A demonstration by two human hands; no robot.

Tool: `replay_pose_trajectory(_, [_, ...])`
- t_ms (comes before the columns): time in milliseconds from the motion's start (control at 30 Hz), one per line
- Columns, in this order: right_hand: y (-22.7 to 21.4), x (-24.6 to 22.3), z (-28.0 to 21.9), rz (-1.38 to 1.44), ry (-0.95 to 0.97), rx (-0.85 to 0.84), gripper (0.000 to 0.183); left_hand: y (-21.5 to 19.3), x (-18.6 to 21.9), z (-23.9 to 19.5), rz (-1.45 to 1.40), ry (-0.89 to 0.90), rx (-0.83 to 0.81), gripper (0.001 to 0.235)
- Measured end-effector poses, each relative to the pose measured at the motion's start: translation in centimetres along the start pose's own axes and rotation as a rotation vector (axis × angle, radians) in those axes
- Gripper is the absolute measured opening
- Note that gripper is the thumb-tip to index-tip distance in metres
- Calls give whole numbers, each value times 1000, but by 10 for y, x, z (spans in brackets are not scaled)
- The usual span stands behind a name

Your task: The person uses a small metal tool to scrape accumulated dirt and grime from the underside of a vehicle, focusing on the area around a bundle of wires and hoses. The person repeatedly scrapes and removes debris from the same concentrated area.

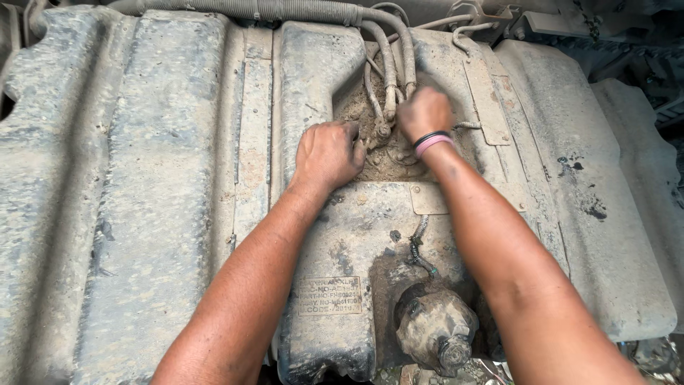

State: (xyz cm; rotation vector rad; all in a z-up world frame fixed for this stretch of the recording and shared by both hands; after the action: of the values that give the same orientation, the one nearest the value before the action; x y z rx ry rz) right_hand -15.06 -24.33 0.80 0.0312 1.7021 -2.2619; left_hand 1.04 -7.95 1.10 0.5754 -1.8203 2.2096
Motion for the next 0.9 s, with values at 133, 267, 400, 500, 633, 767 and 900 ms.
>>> replay_pose_trajectory(133, [-7,20,11,231,85,-206,20,-5,2,-1,-16,33,57,22])
replay_pose_trajectory(267, [-10,9,5,185,15,-353,23,2,-2,2,9,17,1,22])
replay_pose_trajectory(400, [1,3,1,84,86,-480,27,-2,-1,0,-6,17,25,24])
replay_pose_trajectory(500, [9,-2,6,32,-84,-425,31,-7,1,-1,-16,35,64,25])
replay_pose_trajectory(633, [18,-6,22,-104,-209,-209,19,-4,1,1,0,13,7,25])
replay_pose_trajectory(767, [7,6,30,87,-65,-117,21,2,-1,1,-1,-52,-72,27])
replay_pose_trajectory(900, [-11,13,31,287,-34,-265,22,-4,3,2,-28,3,27,36])
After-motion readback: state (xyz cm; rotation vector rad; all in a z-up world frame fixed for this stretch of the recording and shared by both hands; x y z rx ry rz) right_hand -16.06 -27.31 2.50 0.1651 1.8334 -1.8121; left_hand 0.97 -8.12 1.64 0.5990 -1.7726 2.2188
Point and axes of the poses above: each hand's wrist, its own z-axis towards the middle knuckle, its own y-axis out of the palm, x = y × z, the point moved 8 cm from there along z, towards the middle knuckle, and after that the axes turned 3 degrees about -y, right-handed, at the moved point
